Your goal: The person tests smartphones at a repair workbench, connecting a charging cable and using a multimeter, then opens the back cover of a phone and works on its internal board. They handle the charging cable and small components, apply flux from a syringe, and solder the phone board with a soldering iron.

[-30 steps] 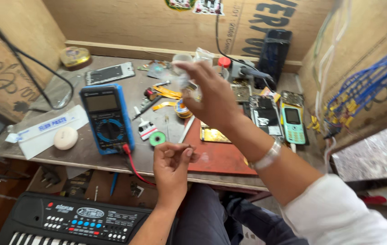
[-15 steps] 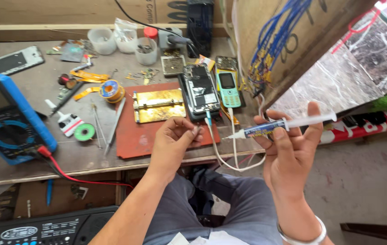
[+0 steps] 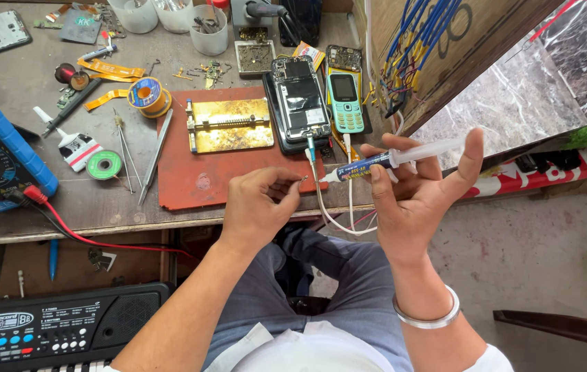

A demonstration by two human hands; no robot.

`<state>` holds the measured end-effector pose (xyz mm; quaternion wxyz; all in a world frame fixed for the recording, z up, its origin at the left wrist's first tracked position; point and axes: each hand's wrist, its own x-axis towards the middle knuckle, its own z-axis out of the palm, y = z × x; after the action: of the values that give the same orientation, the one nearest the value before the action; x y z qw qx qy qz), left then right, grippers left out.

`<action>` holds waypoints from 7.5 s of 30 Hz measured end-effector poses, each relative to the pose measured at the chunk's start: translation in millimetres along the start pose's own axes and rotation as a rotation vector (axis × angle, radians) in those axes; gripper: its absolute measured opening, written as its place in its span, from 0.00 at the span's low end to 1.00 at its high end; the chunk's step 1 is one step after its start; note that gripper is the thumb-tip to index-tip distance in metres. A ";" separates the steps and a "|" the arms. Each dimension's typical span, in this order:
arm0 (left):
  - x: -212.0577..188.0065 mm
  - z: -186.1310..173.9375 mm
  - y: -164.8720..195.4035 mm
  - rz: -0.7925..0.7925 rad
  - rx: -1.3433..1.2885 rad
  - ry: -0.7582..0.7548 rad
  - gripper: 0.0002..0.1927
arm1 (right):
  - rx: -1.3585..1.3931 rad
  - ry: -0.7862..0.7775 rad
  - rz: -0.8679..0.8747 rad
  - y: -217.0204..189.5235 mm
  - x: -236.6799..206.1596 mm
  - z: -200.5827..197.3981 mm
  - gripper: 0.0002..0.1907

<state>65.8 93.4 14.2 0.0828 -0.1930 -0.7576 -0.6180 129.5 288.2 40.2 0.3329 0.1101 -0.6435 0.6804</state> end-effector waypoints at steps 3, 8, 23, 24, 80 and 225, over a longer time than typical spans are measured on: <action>-0.2 -1.7 -0.4 -0.011 0.016 -0.012 0.05 | -0.002 0.010 -0.019 8.5 -3.7 0.9 0.50; -2.2 -0.9 1.0 0.030 0.028 0.006 0.06 | -0.039 0.002 -0.088 17.2 -6.8 3.6 0.49; -0.1 -1.0 2.9 -0.003 0.056 -0.001 0.06 | -0.095 -0.050 -0.118 19.7 -10.2 4.5 0.45; 0.1 -1.2 3.2 -0.004 0.061 0.000 0.06 | -0.081 -0.048 -0.118 19.8 -10.1 5.1 0.45; 0.1 -1.1 3.6 -0.007 0.073 -0.022 0.05 | -0.099 -0.088 -0.151 11.6 -8.0 5.4 0.39; 20.9 -46.5 -14.5 0.164 0.479 0.120 0.09 | -0.101 -0.379 0.766 144.9 219.6 165.5 0.27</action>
<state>35.8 50.0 19.0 0.2210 -0.1917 -0.8578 -0.4226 -168.4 206.7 75.3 -0.0631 -0.0301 -0.7202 0.6903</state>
